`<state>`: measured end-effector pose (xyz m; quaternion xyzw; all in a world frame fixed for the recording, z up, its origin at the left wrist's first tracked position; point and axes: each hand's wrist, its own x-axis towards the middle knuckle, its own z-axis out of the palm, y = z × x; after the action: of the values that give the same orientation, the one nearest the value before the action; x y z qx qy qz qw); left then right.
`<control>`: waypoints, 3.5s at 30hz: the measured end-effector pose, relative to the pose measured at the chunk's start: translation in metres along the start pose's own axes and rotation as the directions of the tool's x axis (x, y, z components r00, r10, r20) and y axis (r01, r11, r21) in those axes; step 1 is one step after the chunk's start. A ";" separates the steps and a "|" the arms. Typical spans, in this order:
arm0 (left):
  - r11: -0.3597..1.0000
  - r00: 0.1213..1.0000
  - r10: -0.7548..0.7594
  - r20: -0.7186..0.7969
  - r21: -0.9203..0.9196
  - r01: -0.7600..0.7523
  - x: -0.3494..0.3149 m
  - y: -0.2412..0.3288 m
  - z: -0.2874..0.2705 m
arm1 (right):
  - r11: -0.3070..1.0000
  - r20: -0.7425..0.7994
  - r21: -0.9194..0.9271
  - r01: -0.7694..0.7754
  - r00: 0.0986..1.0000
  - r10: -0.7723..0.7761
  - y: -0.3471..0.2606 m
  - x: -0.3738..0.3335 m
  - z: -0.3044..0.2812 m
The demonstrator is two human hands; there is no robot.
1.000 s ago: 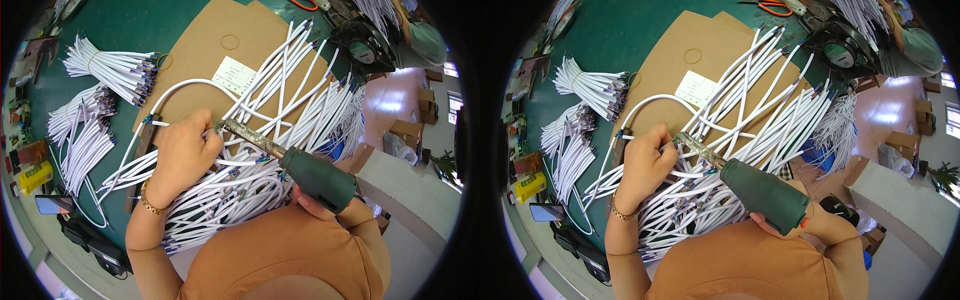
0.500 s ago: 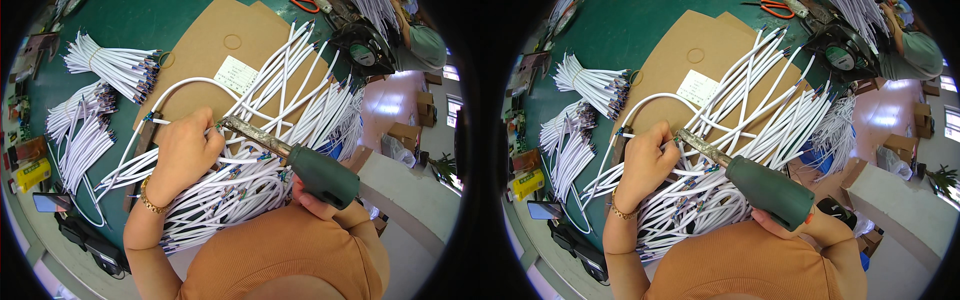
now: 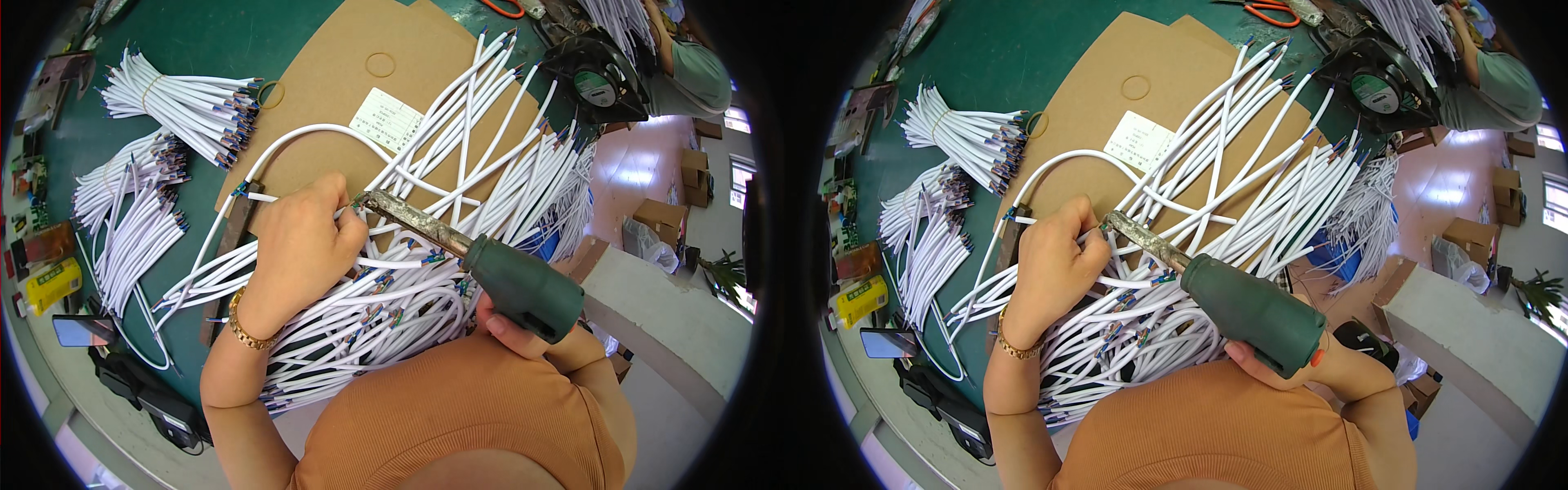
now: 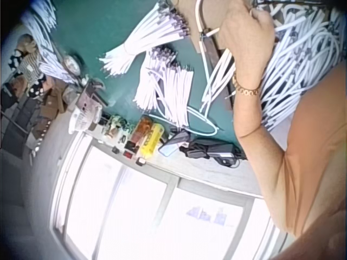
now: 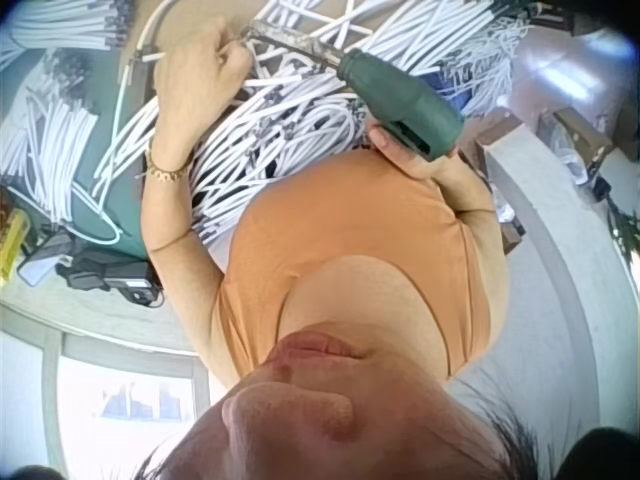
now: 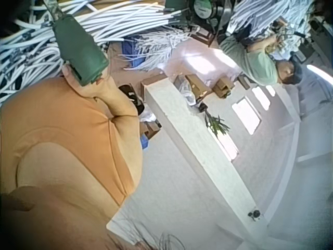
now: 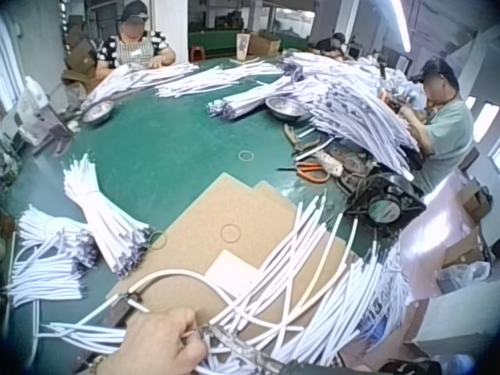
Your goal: The person processes electrical cables, holding individual cables by hand and applying a soldering gun to their wire ends.
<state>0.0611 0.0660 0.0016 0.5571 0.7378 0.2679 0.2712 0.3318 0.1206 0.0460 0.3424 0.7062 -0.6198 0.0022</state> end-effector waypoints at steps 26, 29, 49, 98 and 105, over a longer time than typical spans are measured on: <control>1.000 0.999 -0.025 0.047 0.005 0.025 0.000 0.001 -0.005 | 0.887 0.062 -0.296 0.354 0.934 -0.352 -0.004 0.000 -0.003; 1.000 0.998 -0.029 0.063 -0.001 0.029 0.001 0.002 -0.005 | 0.893 -0.160 0.450 -0.018 0.982 0.101 -0.008 -0.009 0.005; 0.989 0.998 0.056 0.040 -0.141 -0.049 -0.075 0.022 -0.040 | 0.628 -0.415 0.507 0.590 0.806 -0.423 -0.030 0.031 0.008; 0.864 0.900 0.434 -0.040 -0.264 -0.429 -0.063 0.028 -0.004 | 0.298 -0.481 0.825 0.480 0.874 -0.076 0.019 0.053 0.061; 0.851 0.922 0.376 0.087 0.362 -0.381 -0.022 0.016 0.014 | 0.464 -0.493 0.707 0.533 0.843 -0.216 0.015 0.050 0.063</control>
<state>0.0867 0.0501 0.0050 0.7342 0.6491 0.1677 0.1074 0.2741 0.0896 -0.0036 0.2356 0.3798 -0.7918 -0.4163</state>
